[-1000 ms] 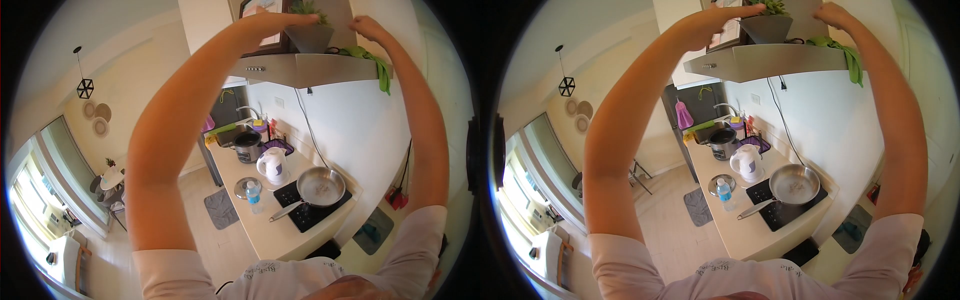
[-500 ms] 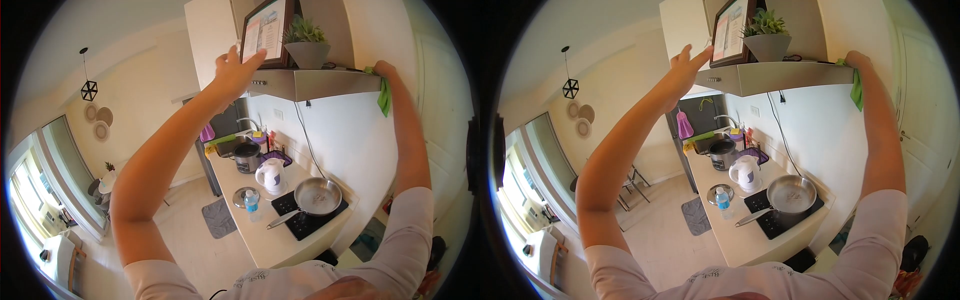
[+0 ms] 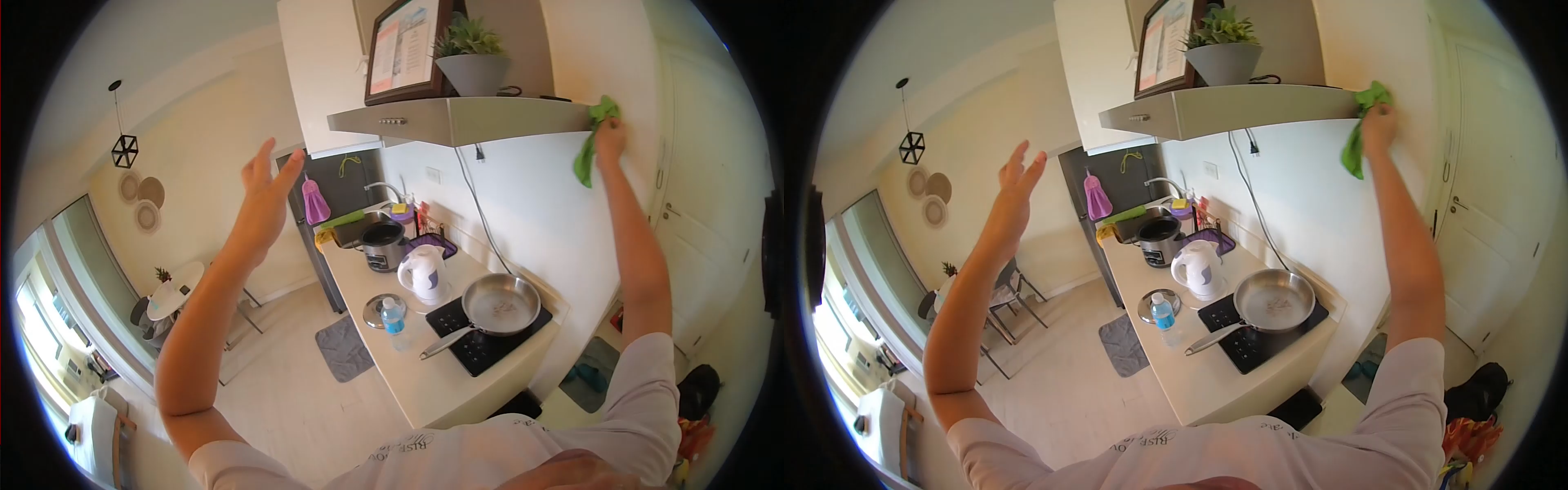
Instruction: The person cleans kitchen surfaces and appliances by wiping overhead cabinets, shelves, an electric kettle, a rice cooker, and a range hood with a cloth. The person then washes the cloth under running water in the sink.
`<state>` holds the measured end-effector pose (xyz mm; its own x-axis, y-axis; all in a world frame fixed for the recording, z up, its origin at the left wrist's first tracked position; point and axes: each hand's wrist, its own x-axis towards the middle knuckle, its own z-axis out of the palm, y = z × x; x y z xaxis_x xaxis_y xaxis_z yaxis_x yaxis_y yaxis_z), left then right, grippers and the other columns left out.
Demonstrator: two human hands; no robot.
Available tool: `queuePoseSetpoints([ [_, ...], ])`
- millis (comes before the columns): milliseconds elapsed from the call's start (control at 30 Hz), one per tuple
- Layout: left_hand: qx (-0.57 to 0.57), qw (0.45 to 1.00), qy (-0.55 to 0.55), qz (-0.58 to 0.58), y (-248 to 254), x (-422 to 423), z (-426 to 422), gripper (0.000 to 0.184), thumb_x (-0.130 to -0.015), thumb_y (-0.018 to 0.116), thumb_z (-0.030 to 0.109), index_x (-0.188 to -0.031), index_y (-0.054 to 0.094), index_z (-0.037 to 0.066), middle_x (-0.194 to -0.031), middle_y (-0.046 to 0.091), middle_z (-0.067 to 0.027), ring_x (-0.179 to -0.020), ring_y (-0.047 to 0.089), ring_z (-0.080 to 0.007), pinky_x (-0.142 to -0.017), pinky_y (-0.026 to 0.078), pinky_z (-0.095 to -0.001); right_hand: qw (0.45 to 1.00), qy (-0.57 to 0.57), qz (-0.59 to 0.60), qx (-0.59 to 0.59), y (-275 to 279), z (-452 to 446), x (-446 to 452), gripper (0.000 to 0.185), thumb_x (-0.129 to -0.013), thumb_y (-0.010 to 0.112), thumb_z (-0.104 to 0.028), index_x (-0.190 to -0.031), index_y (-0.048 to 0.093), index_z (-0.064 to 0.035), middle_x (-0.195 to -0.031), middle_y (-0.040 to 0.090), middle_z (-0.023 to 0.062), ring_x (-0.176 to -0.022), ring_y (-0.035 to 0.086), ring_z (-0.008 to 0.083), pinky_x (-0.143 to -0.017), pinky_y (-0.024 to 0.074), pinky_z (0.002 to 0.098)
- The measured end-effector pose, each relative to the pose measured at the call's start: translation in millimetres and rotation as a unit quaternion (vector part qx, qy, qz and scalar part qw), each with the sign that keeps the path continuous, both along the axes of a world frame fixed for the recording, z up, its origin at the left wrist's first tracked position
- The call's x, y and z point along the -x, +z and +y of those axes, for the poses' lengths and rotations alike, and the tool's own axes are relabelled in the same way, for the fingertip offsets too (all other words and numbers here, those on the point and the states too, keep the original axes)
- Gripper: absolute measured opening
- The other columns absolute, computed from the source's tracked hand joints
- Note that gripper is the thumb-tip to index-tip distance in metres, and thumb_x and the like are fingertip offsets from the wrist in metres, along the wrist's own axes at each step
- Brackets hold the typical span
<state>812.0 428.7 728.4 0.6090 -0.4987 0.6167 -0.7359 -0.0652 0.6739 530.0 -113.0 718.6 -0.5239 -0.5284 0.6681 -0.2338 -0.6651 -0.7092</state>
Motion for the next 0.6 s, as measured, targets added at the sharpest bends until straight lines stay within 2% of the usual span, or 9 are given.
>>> queuePoseSetpoints([
  [33,-0.002,1.0,-0.02,0.013,-4.1,1.4,-3.9,0.077,-0.086,0.048,0.056,-0.143,0.023,0.012,-0.142,0.019,-0.0189,-0.133,0.022,-0.0329,-0.107,0.019,-0.0474,1.0,0.013,-0.005,0.016,-12.8,20.3,-11.4,0.036,-0.09,0.052,-0.031,-0.111,0.057,-0.0028,-0.101,0.063,0.0138,-0.093,0.059,0.0258,-0.08,0.0462,0.0354],
  [100,0.057,0.994,-0.051,0.076,-28.5,29.0,-27.6,0.07,-0.086,0.052,0.051,-0.14,0.03,0.012,-0.141,0.023,-0.0165,-0.131,0.027,-0.0306,-0.108,0.019,-0.0446,0.97,0.239,-0.017,0.049,-25.3,80.0,-13.3,0.032,-0.092,0.05,-0.028,-0.111,0.057,-0.0031,-0.102,0.062,0.0114,-0.092,0.059,0.0223,-0.08,0.0469,0.0336],
  [167,0.051,0.985,-0.158,0.055,-85.7,25.5,-62.4,0.065,-0.086,0.057,0.044,-0.136,0.034,0.011,-0.138,0.03,-0.013,-0.129,0.031,-0.0269,-0.107,0.02,-0.0415,0.89,0.452,-0.061,0.025,-37.2,140.0,-0.9,0.029,-0.094,0.048,-0.023,-0.112,0.057,-0.0028,-0.102,0.062,0.0098,-0.093,0.059,0.019,-0.082,0.0473,0.0313],
  [233,-0.073,0.937,-0.294,0.174,-106.9,59.8,-82.2,0.06,-0.086,0.058,0.035,-0.135,0.037,0.009,-0.13,0.042,-0.0089,-0.124,0.036,-0.0208,-0.103,0.025,-0.0379,0.762,0.63,-0.138,-0.048,-49.8,184.8,16.0,0.027,-0.095,0.046,-0.017,-0.115,0.055,-0.0019,-0.102,0.062,0.009,-0.095,0.058,0.0161,-0.084,0.0473,0.0284],
  [333,-0.091,0.886,-0.401,0.215,-121.1,106.1,-113.5,0.067,-0.086,0.055,0.043,-0.139,0.032,0.008,-0.141,0.036,-0.0119,-0.131,0.031,-0.0234,-0.107,0.021,-0.0417,0.714,0.681,-0.121,-0.104,-87.3,175.7,38.8,0.03,-0.093,0.049,-0.015,-0.12,0.052,-0.0014,-0.105,0.061,0.0082,-0.096,0.058,0.0158,-0.087,0.0473,0.0298],
  [400,-0.082,0.853,-0.44,0.269,-122.8,123.6,-141.2,0.072,-0.087,0.053,0.05,-0.141,0.03,0.009,-0.143,0.033,-0.0124,-0.133,0.028,-0.0254,-0.108,0.018,-0.0432,0.707,0.689,-0.103,-0.123,-99.9,191.8,43.4,0.031,-0.093,0.049,-0.016,-0.12,0.052,-0.0015,-0.106,0.061,0.008,-0.096,0.058,0.0157,-0.087,0.0473,0.0301],
  [467,-0.073,0.778,-0.49,0.385,-118.5,140.5,-164.3,0.069,-0.088,0.05,0.054,-0.138,0.034,0.009,-0.138,0.04,-0.0109,-0.13,0.034,-0.0244,-0.106,0.023,-0.0435,0.699,0.697,-0.082,-0.135,-103.1,215.0,47.5,0.032,-0.093,0.049,-0.016,-0.121,0.051,-0.0015,-0.106,0.061,0.0078,-0.097,0.058,0.0156,-0.087,0.0472,0.0303],
  [567,-0.088,0.641,-0.633,0.426,-111.1,153.6,-176.4,0.061,-0.09,0.049,0.052,-0.132,0.041,0.008,-0.127,0.05,-0.0089,-0.12,0.045,-0.022,-0.102,0.031,-0.0414,0.686,0.708,-0.057,-0.158,-97.3,253.8,54.5,0.031,-0.093,0.049,-0.017,-0.119,0.052,-0.002,-0.105,0.061,0.0071,-0.096,0.058,0.0153,-0.087,0.0472,0.0307],
  [600,-0.043,0.646,-0.648,0.402,-114.1,157.2,-179.5,0.05,-0.088,0.058,0.039,-0.122,0.045,0.005,-0.123,0.053,-0.0153,-0.113,0.051,-0.0231,-0.097,0.038,-0.0414,0.681,0.71,-0.052,-0.17,-90.0,270.7,58.5,0.029,-0.093,0.049,-0.017,-0.117,0.053,-0.0024,-0.104,0.061,0.0066,-0.095,0.058,0.0151,-0.086,0.0473,0.0308],
])
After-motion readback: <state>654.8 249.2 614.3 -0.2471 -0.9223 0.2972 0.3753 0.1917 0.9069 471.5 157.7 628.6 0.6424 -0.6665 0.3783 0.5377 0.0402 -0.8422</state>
